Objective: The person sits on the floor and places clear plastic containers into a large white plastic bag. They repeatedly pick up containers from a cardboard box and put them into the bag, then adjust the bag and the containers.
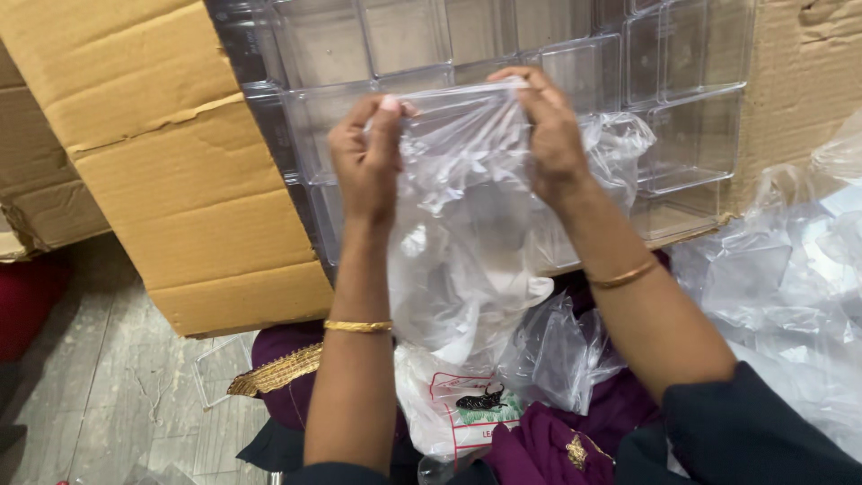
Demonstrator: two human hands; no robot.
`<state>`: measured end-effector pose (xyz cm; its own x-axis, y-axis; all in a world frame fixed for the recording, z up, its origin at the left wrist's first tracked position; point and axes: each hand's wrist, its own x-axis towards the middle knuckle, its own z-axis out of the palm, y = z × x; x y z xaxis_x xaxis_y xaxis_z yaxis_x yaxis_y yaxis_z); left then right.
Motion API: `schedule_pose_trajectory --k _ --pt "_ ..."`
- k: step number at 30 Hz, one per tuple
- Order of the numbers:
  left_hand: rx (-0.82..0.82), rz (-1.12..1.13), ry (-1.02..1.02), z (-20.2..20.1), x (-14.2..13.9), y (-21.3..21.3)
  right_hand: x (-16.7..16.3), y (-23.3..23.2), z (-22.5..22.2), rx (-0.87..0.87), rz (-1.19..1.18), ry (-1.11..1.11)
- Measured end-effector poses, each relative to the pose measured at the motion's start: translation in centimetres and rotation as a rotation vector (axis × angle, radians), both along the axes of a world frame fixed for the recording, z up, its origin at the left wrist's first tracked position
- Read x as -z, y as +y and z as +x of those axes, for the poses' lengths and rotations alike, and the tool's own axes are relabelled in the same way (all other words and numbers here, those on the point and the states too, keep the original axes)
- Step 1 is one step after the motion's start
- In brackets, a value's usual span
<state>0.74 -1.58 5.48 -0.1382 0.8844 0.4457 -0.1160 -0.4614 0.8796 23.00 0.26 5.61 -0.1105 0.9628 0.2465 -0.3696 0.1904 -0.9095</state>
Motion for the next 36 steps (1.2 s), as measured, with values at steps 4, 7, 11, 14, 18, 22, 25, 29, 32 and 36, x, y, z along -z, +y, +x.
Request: schedule_pose_trajectory --k 4,7,11,14,18,22,25,29,32,36 --pt "-0.214 0.154 0.11 -3.6 1.2 0.4 2.7 3.0 -4.2 -0.062 -0.034 -0.04" --pt "-0.402 0.12 0.262 -4.4 2.4 1.0 5.4 4.5 -4.8 -0.146 0.055 -0.121" --pt "-0.575 0.08 0.459 -3.8 2.5 1.2 6.8 5.0 -3.9 -0.345 -0.351 0.202" --pt "-0.47 -0.148 0.472 -2.8 1.7 0.8 4.6 4.4 -2.4 -0.229 0.156 -0.248" --pt "-0.325 -0.121 0.508 -0.6 0.5 0.8 1.3 0.8 0.1 -0.395 -0.395 0.037" --pt "-0.082 -0.297 0.597 3.2 -0.1 2.0 0.0 -3.3 2.5 -0.716 -0.453 0.248" --pt "0.031 -0.053 0.457 4.0 0.8 1.8 -1.0 -4.0 4.0 -0.705 -0.326 -0.228" --pt "0.314 -0.116 0.142 2.3 2.3 1.7 -3.0 -3.8 7.2 -0.608 0.192 -0.927" --pt "0.403 -0.112 -0.096 1.8 3.1 2.4 -3.9 -3.8 9.4 -0.71 0.039 -1.047" --pt "0.456 -0.115 -0.166 2.7 3.4 3.2 -5.3 -3.6 11.0 -0.508 -0.03 -1.421"
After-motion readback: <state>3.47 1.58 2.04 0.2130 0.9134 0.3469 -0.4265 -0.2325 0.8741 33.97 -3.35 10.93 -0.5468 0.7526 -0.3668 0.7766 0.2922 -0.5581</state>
